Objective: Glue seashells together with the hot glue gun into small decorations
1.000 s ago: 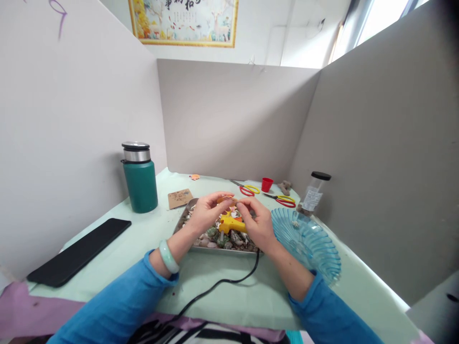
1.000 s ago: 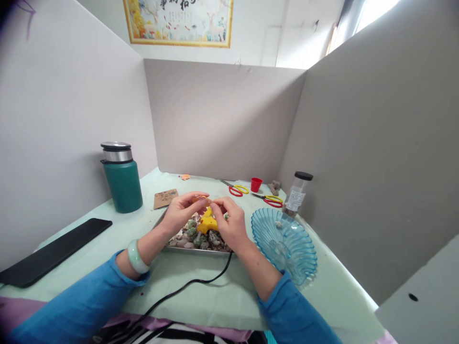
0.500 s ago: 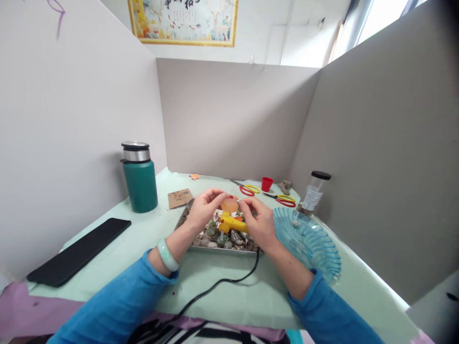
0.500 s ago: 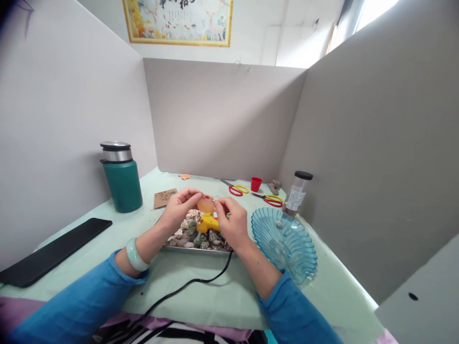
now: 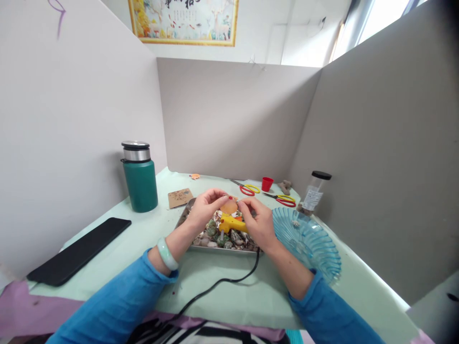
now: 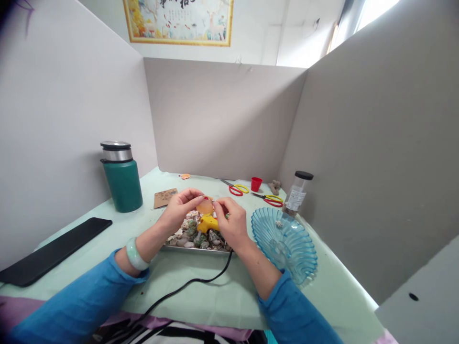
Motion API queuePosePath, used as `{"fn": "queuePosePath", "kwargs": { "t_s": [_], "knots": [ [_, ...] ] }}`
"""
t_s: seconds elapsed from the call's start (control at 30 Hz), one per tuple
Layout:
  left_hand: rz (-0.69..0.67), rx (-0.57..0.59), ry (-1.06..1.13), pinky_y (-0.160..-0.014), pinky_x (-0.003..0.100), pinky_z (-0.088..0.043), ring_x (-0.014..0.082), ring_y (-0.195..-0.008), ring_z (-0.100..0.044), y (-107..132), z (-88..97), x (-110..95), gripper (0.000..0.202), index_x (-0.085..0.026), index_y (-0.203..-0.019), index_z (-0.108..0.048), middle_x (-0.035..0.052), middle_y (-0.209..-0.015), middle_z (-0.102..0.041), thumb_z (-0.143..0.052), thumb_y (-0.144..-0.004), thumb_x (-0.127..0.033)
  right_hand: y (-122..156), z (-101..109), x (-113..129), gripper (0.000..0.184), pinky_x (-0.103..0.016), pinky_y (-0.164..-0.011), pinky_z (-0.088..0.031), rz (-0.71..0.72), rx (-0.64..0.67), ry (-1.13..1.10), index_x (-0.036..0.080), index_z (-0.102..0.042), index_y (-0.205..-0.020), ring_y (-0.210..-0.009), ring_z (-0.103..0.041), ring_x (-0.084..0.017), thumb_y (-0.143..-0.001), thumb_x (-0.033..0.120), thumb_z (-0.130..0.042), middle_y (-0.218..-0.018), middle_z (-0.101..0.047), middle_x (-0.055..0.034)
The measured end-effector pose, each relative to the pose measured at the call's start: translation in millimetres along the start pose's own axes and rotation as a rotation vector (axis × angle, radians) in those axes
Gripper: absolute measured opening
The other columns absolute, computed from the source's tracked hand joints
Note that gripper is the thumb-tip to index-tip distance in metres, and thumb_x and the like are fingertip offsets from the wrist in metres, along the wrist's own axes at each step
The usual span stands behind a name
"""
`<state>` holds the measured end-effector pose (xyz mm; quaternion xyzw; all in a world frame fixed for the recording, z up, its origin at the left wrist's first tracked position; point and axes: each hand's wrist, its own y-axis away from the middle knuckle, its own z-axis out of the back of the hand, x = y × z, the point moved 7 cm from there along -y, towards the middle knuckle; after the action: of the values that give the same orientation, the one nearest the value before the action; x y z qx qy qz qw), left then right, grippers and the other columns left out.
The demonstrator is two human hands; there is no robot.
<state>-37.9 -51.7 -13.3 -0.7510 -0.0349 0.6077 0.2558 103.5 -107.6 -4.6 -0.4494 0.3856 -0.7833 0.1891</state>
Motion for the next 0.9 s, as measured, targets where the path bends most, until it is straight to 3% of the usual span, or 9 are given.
{"fn": "queuePosePath", "kwargs": {
  "t_s": [0.5, 0.7, 0.9],
  "knots": [
    [0.005, 0.039, 0.0, -0.07, 0.026, -0.047, 0.0146, -0.074, -0.061, -1, -1.2, 0, 0.024, -0.014, -0.081, -0.062, 0.0034, -0.079, -0.067, -0.069, -0.069, -0.034, 0, 0, -3, 0.019, -0.023, -0.06, -0.041, 0.0, -0.004, 0.009, 0.019, -0.055, -0.072, -0.06, -0.05, -0.012, -0.086, 0.029, -0.048, -0.064, -0.055, 0.0013],
    [0.035, 0.036, 0.03, -0.074, 0.026, -0.047, 0.0156, -0.082, -0.061, 0, -2.9, 3, 0.028, -0.014, -0.089, -0.062, 0.0054, -0.088, -0.067, -0.071, -0.068, -0.031, 0, 2, -7, 0.021, -0.023, -0.059, -0.04, -0.063, -0.021, -0.046, 0.019, -0.056, -0.073, -0.06, -0.051, -0.012, -0.087, 0.032, -0.048, -0.066, -0.057, 0.0012],
    [0.139, 0.207, 0.025, -0.066, 0.027, -0.051, 0.0158, -0.078, -0.06, 5, -17.6, 7, 0.033, -0.014, -0.098, -0.064, 0.0067, -0.09, -0.065, -0.067, -0.072, -0.035, 0, 0, -6, 0.022, -0.023, -0.059, -0.04, -0.078, 0.001, -0.076, 0.019, -0.056, -0.075, -0.06, -0.05, -0.012, -0.088, 0.034, -0.046, -0.066, -0.056, 0.0014]
  ]
}}
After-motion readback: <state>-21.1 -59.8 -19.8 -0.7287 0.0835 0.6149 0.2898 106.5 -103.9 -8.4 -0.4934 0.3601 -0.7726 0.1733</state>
